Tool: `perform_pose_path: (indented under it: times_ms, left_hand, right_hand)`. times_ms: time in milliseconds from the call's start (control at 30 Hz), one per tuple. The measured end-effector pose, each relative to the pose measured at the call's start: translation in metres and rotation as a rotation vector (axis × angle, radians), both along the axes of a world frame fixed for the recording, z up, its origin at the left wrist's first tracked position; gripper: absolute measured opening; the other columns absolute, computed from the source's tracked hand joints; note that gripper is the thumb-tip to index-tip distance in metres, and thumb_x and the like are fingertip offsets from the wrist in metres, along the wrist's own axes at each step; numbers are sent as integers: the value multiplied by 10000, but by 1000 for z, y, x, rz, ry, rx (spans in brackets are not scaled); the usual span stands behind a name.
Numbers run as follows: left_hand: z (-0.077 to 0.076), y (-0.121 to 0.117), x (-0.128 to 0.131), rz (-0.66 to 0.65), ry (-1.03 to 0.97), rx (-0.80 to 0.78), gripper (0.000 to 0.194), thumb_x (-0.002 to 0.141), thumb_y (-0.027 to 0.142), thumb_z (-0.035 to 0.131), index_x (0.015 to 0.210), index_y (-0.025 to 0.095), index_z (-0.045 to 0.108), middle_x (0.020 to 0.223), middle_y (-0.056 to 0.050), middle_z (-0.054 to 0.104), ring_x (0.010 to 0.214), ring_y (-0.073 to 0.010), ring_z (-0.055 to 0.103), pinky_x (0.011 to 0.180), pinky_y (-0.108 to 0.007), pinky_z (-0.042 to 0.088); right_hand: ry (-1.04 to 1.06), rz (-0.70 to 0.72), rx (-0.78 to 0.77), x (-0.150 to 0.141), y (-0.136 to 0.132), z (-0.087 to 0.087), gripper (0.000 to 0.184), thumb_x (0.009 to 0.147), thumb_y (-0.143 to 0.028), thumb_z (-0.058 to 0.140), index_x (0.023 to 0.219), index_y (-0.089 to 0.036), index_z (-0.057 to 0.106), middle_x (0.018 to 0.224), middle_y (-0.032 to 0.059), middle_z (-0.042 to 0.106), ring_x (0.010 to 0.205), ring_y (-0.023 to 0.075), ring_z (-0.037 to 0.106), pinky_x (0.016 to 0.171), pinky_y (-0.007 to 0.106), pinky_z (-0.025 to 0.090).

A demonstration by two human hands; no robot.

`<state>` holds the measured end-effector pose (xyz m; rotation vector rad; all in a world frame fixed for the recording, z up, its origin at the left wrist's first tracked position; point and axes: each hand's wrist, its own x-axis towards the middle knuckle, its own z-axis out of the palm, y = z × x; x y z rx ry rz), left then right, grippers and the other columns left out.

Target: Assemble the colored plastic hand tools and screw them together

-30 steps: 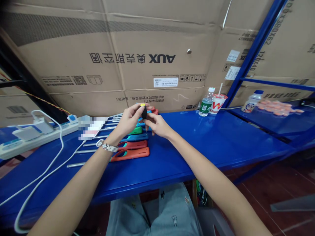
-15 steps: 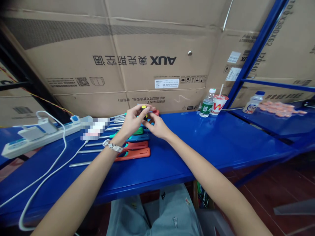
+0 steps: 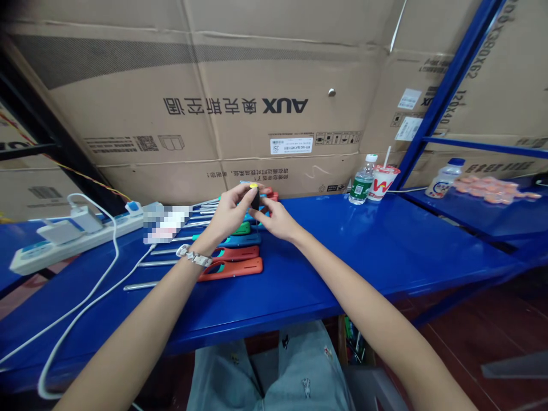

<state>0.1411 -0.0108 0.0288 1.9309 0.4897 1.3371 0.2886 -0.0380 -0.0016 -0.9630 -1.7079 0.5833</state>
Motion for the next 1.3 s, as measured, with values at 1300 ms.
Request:
perform_pose_path:
  times_ms: [1300]
  left_hand:
    - [-1, -6, 14, 265, -138, 26, 366, 766, 452, 850, 892, 180, 640, 860, -48, 730, 835, -200, 707, 820, -330, 558]
  right_hand:
    - [-46, -205, 14, -11, 11, -6, 316, 726, -416, 723, 658, -207, 496, 601, -29, 504, 573, 119, 431, 556, 279, 333]
